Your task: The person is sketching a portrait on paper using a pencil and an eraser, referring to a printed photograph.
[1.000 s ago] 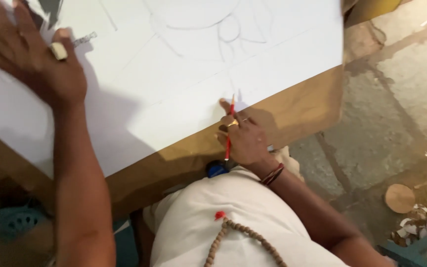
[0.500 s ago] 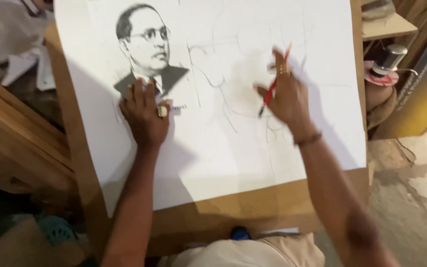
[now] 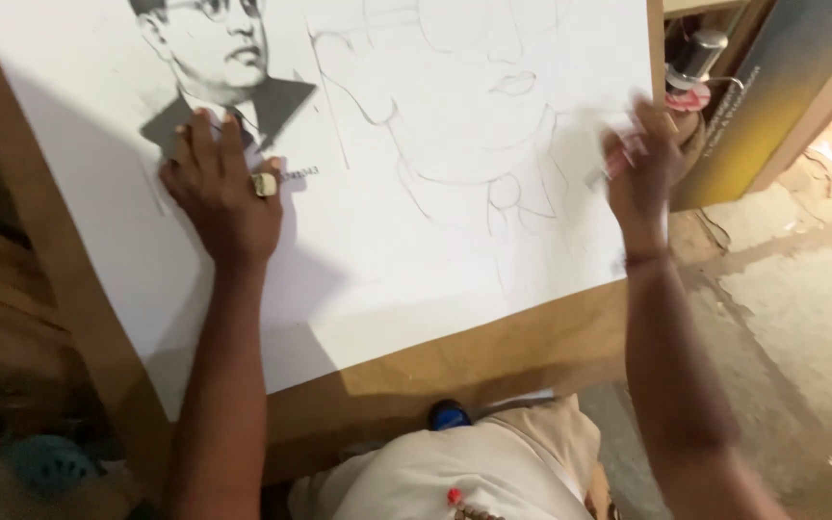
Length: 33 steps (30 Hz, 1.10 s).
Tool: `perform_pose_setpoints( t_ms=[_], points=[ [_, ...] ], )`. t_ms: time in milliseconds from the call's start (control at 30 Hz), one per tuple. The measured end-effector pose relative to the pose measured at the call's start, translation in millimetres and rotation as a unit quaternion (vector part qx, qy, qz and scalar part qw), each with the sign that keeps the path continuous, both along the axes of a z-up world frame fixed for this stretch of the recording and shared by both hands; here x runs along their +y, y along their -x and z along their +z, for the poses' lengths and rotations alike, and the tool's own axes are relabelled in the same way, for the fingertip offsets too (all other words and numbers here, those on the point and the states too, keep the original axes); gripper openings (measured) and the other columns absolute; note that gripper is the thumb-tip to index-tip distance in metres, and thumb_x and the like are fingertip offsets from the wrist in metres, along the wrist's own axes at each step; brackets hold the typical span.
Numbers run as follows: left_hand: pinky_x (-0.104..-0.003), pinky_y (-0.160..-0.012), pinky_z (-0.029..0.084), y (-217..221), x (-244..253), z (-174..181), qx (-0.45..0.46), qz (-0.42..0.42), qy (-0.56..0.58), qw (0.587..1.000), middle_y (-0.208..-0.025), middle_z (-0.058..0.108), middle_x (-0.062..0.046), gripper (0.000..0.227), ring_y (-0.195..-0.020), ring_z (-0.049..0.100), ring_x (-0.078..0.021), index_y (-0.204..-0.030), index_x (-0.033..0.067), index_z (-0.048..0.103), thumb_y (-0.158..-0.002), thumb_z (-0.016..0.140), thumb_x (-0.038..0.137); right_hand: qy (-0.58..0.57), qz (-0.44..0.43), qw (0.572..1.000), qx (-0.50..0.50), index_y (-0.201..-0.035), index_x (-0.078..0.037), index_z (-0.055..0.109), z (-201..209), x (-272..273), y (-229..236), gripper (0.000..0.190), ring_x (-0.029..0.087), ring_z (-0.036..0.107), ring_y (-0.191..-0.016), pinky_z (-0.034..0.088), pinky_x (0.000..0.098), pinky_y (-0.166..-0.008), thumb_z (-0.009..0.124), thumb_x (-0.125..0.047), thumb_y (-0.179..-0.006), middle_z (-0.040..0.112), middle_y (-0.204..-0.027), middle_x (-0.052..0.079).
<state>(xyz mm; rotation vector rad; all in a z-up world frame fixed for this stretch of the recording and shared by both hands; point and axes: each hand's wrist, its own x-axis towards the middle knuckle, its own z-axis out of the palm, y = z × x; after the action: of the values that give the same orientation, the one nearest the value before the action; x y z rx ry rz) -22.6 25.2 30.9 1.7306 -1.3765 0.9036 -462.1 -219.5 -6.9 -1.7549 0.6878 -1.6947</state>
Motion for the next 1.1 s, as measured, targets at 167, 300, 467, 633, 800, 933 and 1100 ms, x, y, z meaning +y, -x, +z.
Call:
perform_pose_setpoints(
  t_ms=[167,300,467,633,800,933,1100],
  points=[
    [-0.063,-0.111,0.032,-4.6,-5.3,-8.6,-0.014,0.001,-0.007,1.0,-0.156,0.049,-0.027,0.058,-0.141,0.045,-0.049,-0.146,-0.0034,0.059,-0.104,0.085,0.028,-0.015,-0.222,0.973,0.063,-0.125,0.0,0.059,-100.0,76.5,98.2,0.024,0.012,0.056,-0.087,0.053,0.025,-0.077,0.074,-0.004,-0.106,0.052,-0.106,0.005],
    [-0.065,-0.113,0.03,1.2,-3.7,-6.3,-0.025,0.017,-0.007,1.0,-0.156,0.048,-0.028,0.057,-0.143,0.044,-0.0495,-0.142,-0.0052,0.058,-0.102,0.081,0.027,-0.057,-0.3,0.936,0.175,-0.123,0.001,0.063,-114.4,109.4,109.1,0.021,0.017,0.066,-0.096,0.054,0.0314,-0.082,0.072,-0.008,-0.105,0.067,-0.107,0.011],
    [-0.063,-0.112,0.032,4.4,-2.2,1.6,-0.029,0.031,-0.003,0.999,-0.156,0.049,-0.027,0.056,-0.142,0.045,-0.0488,-0.142,-0.0043,0.058,-0.103,0.081,0.029,-0.101,-0.26,0.957,0.085,-0.119,-0.002,0.062,-107.6,108.4,93.7,0.022,0.019,0.068,-0.093,0.056,0.0323,-0.081,0.073,-0.012,-0.103,0.068,-0.105,0.011],
    [-0.062,-0.11,0.033,7.9,-3.9,5.0,-0.028,0.029,-0.003,0.999,-0.153,0.05,-0.027,0.056,-0.139,0.046,-0.0482,-0.144,-0.0037,0.059,-0.102,0.078,0.029,-0.101,-0.345,0.916,0.176,-0.113,0.0,0.063,-102.5,94.2,101.5,0.025,0.026,0.069,-0.088,0.054,0.0402,-0.08,0.081,-0.01,-0.097,0.069,-0.095,0.013],
    [-0.063,-0.11,0.032,8.4,-1.4,6.3,-0.032,0.022,-0.011,0.999,-0.153,0.05,-0.025,0.054,-0.139,0.045,-0.0472,-0.145,-0.003,0.059,-0.11,0.071,0.036,-0.105,-0.348,0.906,0.218,-0.114,-0.001,0.066,-120.4,96.9,110.5,0.023,0.031,0.069,-0.088,0.054,0.0437,-0.081,0.078,-0.008,-0.095,0.069,-0.095,0.016],
    [-0.064,-0.111,0.031,4.9,1.6,8.8,-0.038,0.001,-0.019,0.999,-0.154,0.049,-0.026,0.055,-0.14,0.045,-0.0478,-0.145,-0.0033,0.059,-0.109,0.065,0.038,-0.128,-0.353,0.895,0.242,-0.113,0.001,0.066,-137.9,113.3,111.0,0.025,0.032,0.068,-0.088,0.053,0.0431,-0.078,0.079,-0.008,-0.094,0.069,-0.097,0.018],
    [-0.064,-0.11,0.031,1.8,1.5,5.0,-0.043,-0.007,-0.024,0.999,-0.154,0.049,-0.026,0.053,-0.141,0.045,-0.0472,-0.145,-0.0022,0.059,-0.111,0.065,0.038,-0.171,-0.349,0.894,0.222,-0.115,0.0,0.065,-131.4,136.1,101.7,0.026,0.031,0.067,-0.085,0.052,0.0425,-0.079,0.078,-0.009,-0.095,0.068,-0.095,0.018]
  ],
)
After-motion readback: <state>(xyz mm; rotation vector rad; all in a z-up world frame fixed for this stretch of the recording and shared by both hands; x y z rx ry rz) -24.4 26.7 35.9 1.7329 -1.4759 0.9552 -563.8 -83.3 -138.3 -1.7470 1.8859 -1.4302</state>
